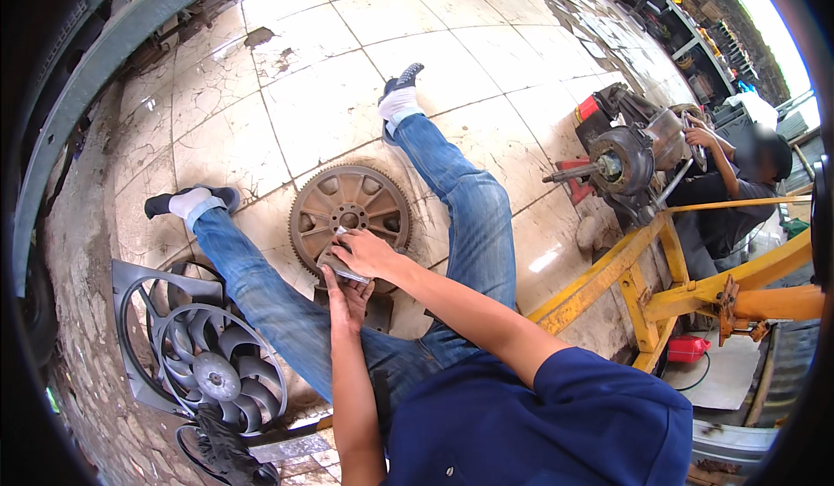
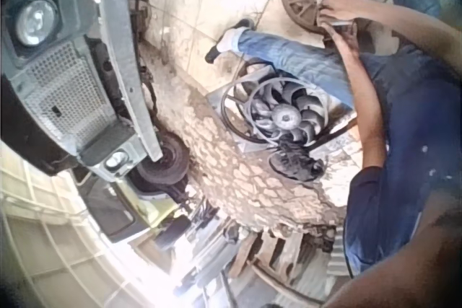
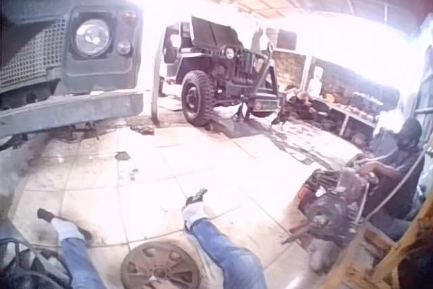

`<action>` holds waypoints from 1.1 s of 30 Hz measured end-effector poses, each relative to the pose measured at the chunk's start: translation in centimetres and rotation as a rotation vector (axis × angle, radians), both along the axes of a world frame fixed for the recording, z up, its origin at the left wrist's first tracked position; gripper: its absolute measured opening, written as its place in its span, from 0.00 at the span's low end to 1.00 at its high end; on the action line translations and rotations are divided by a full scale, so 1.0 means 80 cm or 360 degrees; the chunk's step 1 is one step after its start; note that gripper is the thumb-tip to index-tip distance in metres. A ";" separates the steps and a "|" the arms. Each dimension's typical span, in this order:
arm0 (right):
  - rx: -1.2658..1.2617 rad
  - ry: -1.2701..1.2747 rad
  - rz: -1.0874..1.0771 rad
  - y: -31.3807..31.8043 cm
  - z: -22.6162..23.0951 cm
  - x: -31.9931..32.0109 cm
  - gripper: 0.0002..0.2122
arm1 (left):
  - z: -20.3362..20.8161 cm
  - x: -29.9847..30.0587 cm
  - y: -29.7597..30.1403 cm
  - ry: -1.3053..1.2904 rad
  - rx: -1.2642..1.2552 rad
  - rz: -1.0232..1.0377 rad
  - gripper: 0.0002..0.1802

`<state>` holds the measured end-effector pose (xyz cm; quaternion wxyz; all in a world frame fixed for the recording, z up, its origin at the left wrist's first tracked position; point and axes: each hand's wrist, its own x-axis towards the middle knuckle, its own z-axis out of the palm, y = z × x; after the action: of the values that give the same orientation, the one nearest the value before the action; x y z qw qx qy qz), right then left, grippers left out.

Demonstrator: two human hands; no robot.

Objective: The person sits on the floor and uses a metal file to scrape and clean the teeth and surface of a large circular gear. They repeatedly file different sections of the gear while seated.

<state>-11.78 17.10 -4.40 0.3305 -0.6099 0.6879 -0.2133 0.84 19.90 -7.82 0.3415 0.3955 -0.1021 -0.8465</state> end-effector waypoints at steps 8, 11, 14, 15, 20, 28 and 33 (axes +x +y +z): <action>-0.0016 -0.0016 -0.0090 -0.006 -0.003 -0.009 0.18 | -0.014 0.001 0.005 0.0074 -0.0085 -0.0009 0.24; 0.0062 -0.0052 -0.0120 -0.009 0.003 -0.015 0.18 | -0.002 -0.008 0.009 0.0020 -0.0170 0.0028 0.23; 0.0054 -0.0085 -0.0142 -0.007 0.008 -0.013 0.17 | -0.002 -0.007 0.008 -0.0057 -0.0211 0.0017 0.23; 0.0031 -0.0086 -0.0151 -0.007 0.007 -0.014 0.17 | -0.002 -0.009 0.008 -0.0087 -0.0219 0.0000 0.23; 0.0012 -0.0079 -0.0151 -0.009 0.003 -0.017 0.17 | 0.001 -0.010 0.009 -0.0245 -0.0270 -0.0098 0.27; 0.0044 -0.0057 -0.0160 -0.011 0.003 -0.017 0.17 | 0.009 -0.012 0.008 -0.0279 -0.0207 -0.0151 0.29; 0.0051 -0.0047 -0.0168 -0.010 0.006 -0.017 0.17 | 0.011 -0.012 0.008 -0.0199 -0.0131 -0.0151 0.28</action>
<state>-13.14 16.32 -3.96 0.3386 -0.5642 0.7176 -0.2283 -0.12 20.53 -6.91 0.3099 0.4279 -0.1766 -0.8305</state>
